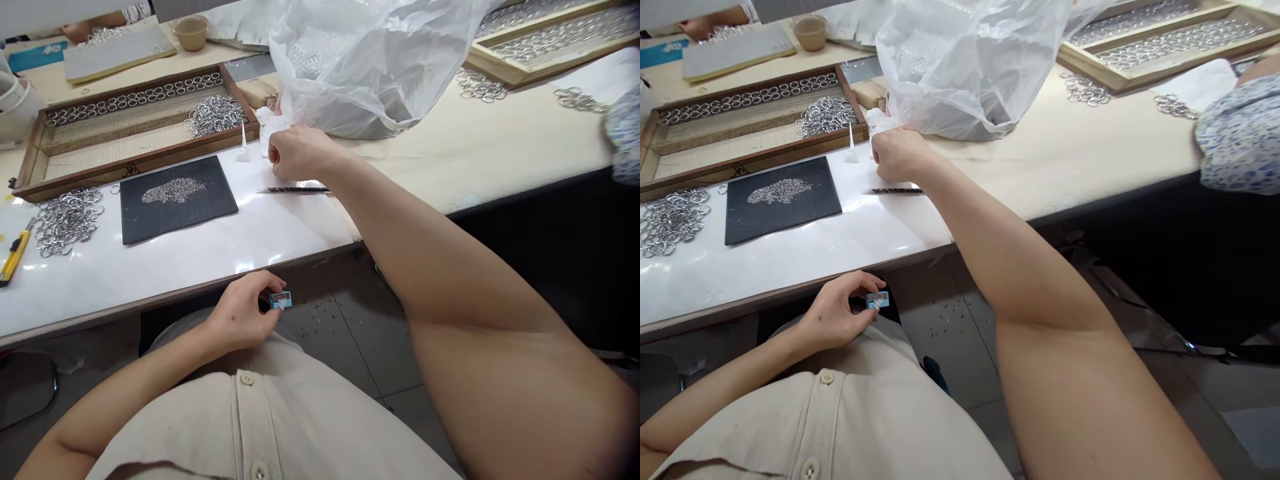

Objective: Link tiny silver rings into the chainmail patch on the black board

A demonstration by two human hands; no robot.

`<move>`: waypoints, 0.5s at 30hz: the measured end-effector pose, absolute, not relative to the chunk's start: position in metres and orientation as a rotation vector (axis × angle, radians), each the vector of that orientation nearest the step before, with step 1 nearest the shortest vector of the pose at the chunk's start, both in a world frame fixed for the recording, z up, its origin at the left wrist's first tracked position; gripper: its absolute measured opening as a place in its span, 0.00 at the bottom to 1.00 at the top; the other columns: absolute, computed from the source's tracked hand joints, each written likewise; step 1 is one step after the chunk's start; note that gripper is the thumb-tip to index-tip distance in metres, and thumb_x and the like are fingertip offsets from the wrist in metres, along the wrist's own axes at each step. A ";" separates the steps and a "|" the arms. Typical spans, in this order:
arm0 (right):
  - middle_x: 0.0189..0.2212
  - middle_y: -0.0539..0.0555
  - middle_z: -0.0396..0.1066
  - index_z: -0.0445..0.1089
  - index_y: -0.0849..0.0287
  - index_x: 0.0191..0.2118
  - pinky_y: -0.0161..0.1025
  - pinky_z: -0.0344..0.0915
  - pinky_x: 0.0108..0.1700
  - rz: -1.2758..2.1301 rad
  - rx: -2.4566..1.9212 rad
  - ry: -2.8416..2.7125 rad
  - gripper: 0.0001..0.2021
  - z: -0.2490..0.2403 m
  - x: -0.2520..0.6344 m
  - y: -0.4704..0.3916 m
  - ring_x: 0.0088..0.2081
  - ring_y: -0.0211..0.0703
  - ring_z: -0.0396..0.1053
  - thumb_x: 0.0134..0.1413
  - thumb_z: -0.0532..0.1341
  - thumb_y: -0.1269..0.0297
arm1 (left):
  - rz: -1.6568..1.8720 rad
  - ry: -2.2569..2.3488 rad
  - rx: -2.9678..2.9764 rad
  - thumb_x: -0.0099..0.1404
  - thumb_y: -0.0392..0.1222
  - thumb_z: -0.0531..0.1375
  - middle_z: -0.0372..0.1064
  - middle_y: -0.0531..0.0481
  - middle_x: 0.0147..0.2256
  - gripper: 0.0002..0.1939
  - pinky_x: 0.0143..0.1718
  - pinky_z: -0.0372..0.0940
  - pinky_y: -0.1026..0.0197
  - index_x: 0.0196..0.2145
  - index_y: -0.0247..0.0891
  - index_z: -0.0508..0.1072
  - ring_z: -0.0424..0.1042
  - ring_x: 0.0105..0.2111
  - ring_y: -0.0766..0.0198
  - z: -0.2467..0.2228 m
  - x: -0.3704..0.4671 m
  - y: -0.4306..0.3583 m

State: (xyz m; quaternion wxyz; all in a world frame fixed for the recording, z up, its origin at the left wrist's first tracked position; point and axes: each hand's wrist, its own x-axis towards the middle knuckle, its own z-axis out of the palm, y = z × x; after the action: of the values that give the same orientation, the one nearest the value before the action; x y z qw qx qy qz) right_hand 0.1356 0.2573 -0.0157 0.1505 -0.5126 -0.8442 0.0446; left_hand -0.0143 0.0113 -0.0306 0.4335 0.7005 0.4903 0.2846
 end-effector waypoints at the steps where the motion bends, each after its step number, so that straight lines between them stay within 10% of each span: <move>1: 0.32 0.57 0.74 0.69 0.58 0.28 0.49 0.66 0.42 0.124 -1.462 -2.440 0.09 -0.013 0.137 0.255 0.40 0.54 0.69 0.37 0.63 0.77 | 0.701 1.200 1.707 0.51 0.28 0.58 0.73 0.48 0.41 0.10 0.39 0.68 0.60 0.33 0.37 0.67 0.72 0.38 0.62 -0.031 -0.013 0.011; 15: 0.23 0.46 0.68 0.68 0.56 0.30 0.35 0.66 0.29 0.826 -1.133 -1.521 0.05 0.005 0.197 0.085 0.25 0.36 0.68 0.49 0.61 0.74 | 0.133 0.752 0.845 0.54 0.31 0.62 0.70 0.49 0.30 0.09 0.34 0.68 0.60 0.36 0.33 0.71 0.73 0.30 0.63 -0.053 0.012 0.050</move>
State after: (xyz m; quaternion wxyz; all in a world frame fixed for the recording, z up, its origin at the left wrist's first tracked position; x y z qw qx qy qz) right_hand 0.1974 0.0847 0.0048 0.5111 -0.4706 -0.6322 0.3430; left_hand 0.0120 0.0498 -0.0528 0.8422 0.4001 0.3559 0.0629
